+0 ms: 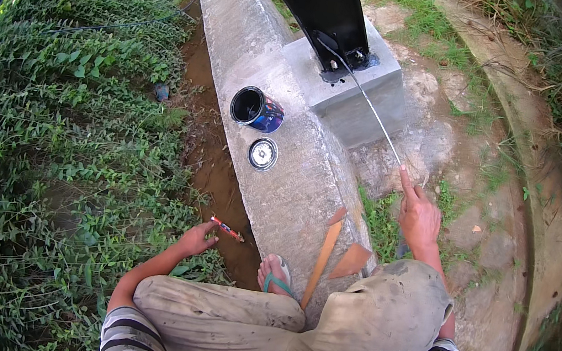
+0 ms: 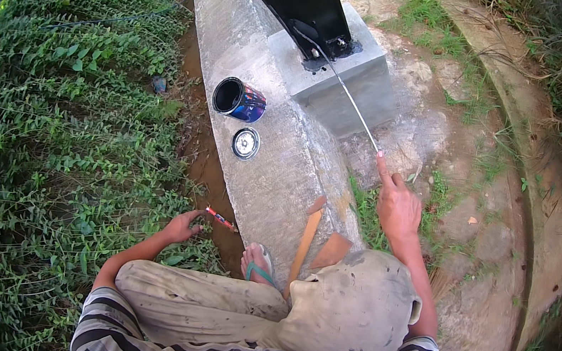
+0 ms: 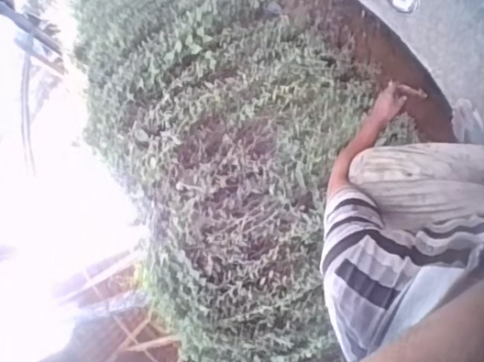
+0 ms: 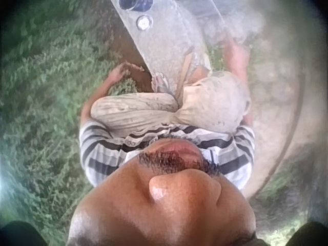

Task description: The person paints a metal beam using a paint roller, dipping the roller into a can of black paint and applying it to the surface of the beam.

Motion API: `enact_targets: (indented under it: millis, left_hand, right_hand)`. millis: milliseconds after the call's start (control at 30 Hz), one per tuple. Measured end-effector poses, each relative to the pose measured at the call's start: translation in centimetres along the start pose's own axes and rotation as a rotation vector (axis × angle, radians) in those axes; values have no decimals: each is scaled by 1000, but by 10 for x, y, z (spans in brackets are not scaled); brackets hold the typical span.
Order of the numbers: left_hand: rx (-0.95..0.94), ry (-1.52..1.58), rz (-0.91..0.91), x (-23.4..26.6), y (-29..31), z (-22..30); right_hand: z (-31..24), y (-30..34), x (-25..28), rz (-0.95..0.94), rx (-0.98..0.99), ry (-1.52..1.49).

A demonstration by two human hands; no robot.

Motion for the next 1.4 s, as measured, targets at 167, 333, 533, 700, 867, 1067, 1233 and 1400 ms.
enact_targets:
  millis: [167,333,533,700,867,1067,1233,1400]
  left_hand:
    - [33,-18,-8,0,-1,-5]
    - [67,-45,-32,4,2,-2]
    - [51,-22,11,3,-6,2]
    - [65,-58,-51,3,-3,4]
    - [79,-39,-55,10,-9,10]
    - [51,-65,-2,11,-12,-3]
    - [29,-113,-25,2,-7,-2]
    - [65,-99,-52,4,-12,1]
  right_hand:
    - [4,-1,-2,2,38,-21]
    - [18,-7,-28,-12,29,-53]
    - [6,3,0,62,6,-50]
    - [-13,0,2,190,-67,-439]
    - [-31,21,-5,110,-67,-453]
    - [-27,38,-3,-28,-164,-464]
    - [-26,10,0,-23,-71,-344]
    - [-32,26,-15,0,-19,-349]
Point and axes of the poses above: each hand's wrist, its own y-axis away from the middle knuckle, its own x-axis out of the back of the hand, z = x × y, the point moved 3 cm from there along -y, towards the middle knuckle, and after that the axes turned 14 degrees about z, right-handed, at the moved point
